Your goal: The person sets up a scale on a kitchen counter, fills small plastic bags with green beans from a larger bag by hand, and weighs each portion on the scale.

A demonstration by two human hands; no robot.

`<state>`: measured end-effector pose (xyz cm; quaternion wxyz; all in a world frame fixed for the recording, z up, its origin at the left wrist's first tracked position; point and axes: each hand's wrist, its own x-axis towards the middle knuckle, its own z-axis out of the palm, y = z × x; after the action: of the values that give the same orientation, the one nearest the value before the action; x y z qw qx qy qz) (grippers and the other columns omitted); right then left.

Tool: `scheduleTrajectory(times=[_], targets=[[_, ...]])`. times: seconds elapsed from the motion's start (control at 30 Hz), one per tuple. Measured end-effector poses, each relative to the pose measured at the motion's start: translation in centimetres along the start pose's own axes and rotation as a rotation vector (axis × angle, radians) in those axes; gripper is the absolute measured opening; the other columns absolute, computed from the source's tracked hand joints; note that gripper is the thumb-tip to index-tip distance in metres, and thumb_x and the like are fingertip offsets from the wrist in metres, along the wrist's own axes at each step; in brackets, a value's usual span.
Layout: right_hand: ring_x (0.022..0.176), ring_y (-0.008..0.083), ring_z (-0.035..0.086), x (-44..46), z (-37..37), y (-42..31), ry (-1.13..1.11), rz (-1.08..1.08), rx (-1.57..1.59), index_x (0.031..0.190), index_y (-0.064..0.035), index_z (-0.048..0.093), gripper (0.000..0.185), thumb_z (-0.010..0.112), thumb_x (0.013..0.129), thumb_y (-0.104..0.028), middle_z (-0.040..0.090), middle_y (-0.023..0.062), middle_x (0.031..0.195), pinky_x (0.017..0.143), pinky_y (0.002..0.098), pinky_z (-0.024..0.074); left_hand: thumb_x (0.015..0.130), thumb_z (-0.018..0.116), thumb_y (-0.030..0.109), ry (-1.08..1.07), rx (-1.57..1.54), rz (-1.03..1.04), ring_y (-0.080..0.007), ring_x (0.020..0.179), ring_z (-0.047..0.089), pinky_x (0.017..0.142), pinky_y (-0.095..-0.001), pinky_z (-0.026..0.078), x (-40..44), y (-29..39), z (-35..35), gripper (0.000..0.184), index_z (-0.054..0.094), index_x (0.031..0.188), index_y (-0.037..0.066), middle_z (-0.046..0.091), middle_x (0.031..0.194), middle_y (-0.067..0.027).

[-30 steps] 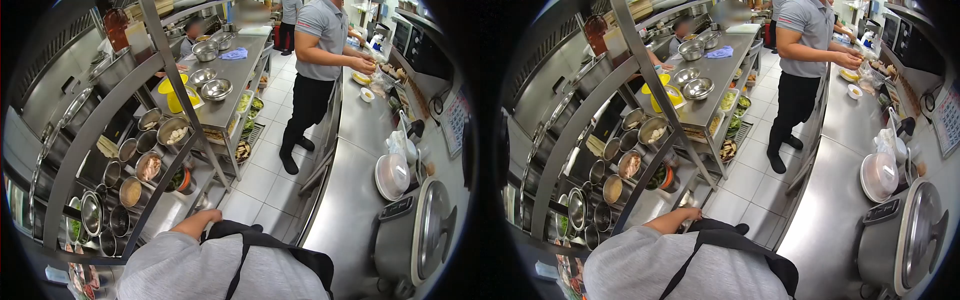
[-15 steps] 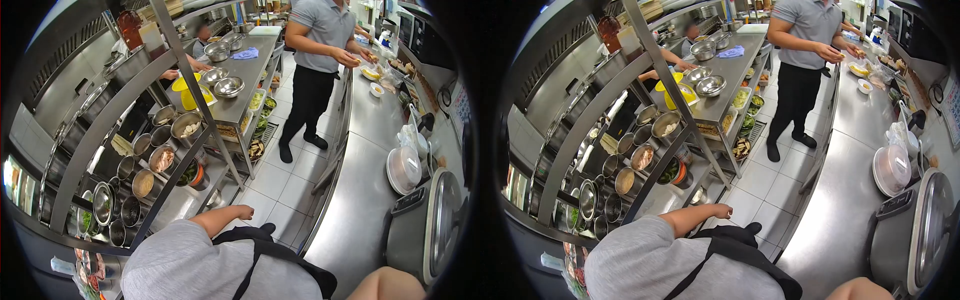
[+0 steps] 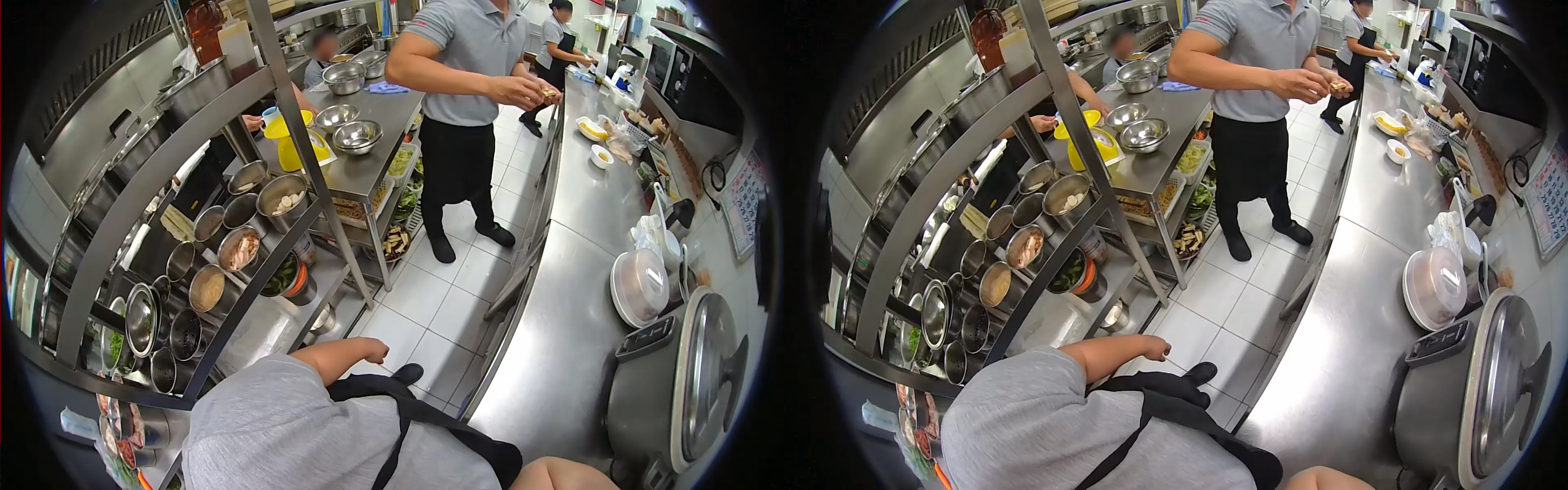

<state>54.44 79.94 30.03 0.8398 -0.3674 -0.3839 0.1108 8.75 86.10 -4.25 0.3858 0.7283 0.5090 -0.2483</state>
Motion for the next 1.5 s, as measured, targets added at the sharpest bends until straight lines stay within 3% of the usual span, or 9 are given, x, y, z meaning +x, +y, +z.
scheduleTrajectory(times=[0.3,0.6,0.8,1.1,1.2,1.3,1.37,1.43,1.5], targets=[[0.117,0.0369,0.038,0.6,-0.3,-0.3,0.000,-0.018,0.086,0.120,-0.0077,0.052,0.075,0.072,0.062,-0.050,0.047,0.0150,0.126,0.098,0.0515,0.0269,0.076,0.061,0.030,0.039,-0.104,-0.154,-0.0337,0.098,0.057,0.082,-0.0416,0.044,-2.0,-1.7,1.6,0.037,0.057,0.107,0.009,0.061,0.101,-0.0167],[0.121,0.0365,0.035,1.7,-0.2,-2.6,0.029,-0.119,0.182,0.121,-0.0087,0.051,0.072,0.071,0.065,-0.049,0.045,0.0143,0.129,0.101,0.0513,0.0239,0.077,0.061,0.030,-0.039,-0.064,-0.028,-0.0330,0.100,0.056,0.084,-0.0413,0.044,-1.9,0.5,3.6,0.038,0.056,0.108,0.008,0.060,0.104,-0.0163],[0.123,0.0362,0.034,3.1,1.1,-6.0,0.057,-0.268,0.287,0.122,-0.0094,0.051,0.071,0.070,0.066,-0.048,0.043,0.0139,0.131,0.103,0.0512,0.0218,0.077,0.060,0.031,0.151,-0.205,-0.003,-0.0333,0.097,0.057,0.083,-0.0410,0.045,-2.1,-1.3,3.9,0.038,0.058,0.107,0.006,0.061,0.102,-0.0169],[0.127,0.0359,0.031,3.3,2.3,-10.9,0.095,-0.478,0.404,0.123,-0.0105,0.051,0.068,0.069,0.068,-0.047,0.041,0.0132,0.134,0.106,0.0511,0.0188,0.076,0.058,0.032,0.053,-0.111,-0.075,-0.0333,0.094,0.059,0.082,-0.0426,0.047,-4.8,-6.5,8.4,0.037,0.063,0.097,0.001,0.063,0.099,-0.0190],[0.128,0.0358,0.030,3.3,3.4,-12.5,0.107,-0.542,0.421,0.124,-0.0108,0.051,0.067,0.069,0.069,-0.046,0.041,0.0130,0.135,0.107,0.0510,0.0177,0.076,0.059,0.034,0.173,-0.233,-0.152,-0.0340,0.091,0.060,0.081,-0.0418,0.047,-4.7,-7.9,9.5,0.037,0.065,0.094,0.003,0.063,0.099,-0.0188],[0.129,0.0356,0.029,3.0,4.9,-13.9,0.135,-0.592,0.443,0.124,-0.0112,0.051,0.067,0.068,0.070,-0.046,0.040,0.0128,0.137,0.108,0.0510,0.0167,0.076,0.058,0.033,0.171,-0.207,-0.040,-0.0364,0.087,0.059,0.081,-0.0426,0.048,-5.1,-7.4,8.6,0.036,0.064,0.096,0.003,0.062,0.097,-0.0183],[0.130,0.0356,0.028,2.5,5.3,-15.1,0.164,-0.614,0.479,0.124,-0.0114,0.051,0.066,0.068,0.070,-0.046,0.040,0.0126,0.137,0.109,0.0509,0.0160,0.080,0.056,0.033,0.182,-0.322,0.008,-0.0311,0.085,0.060,0.074,-0.0424,0.049,-6.1,-5.4,6.8,0.033,0.064,0.095,0.005,0.062,0.094,-0.0141],[0.130,0.0365,0.028,2.0,5.3,-15.4,0.142,-0.657,0.505,0.123,-0.0110,0.052,0.066,0.069,0.069,-0.045,0.040,0.0128,0.137,0.109,0.0525,0.0146,0.085,0.053,0.035,0.107,-0.988,-0.144,-0.0220,0.086,0.058,0.071,-0.0391,0.047,-6.2,-1.5,3.6,0.031,0.061,0.100,0.009,0.061,0.092,-0.0080],[0.130,0.0394,0.026,1.7,3.9,-15.5,0.059,-0.715,0.458,0.119,-0.0096,0.056,0.066,0.071,0.065,-0.045,0.042,0.0135,0.135,0.108,0.0573,0.0111,0.086,0.052,0.038,0.136,-1.164,0.027,-0.0155,0.084,0.056,0.070,-0.0363,0.045,-6.0,2.3,0.5,0.033,0.057,0.106,0.013,0.058,0.093,-0.0029]])
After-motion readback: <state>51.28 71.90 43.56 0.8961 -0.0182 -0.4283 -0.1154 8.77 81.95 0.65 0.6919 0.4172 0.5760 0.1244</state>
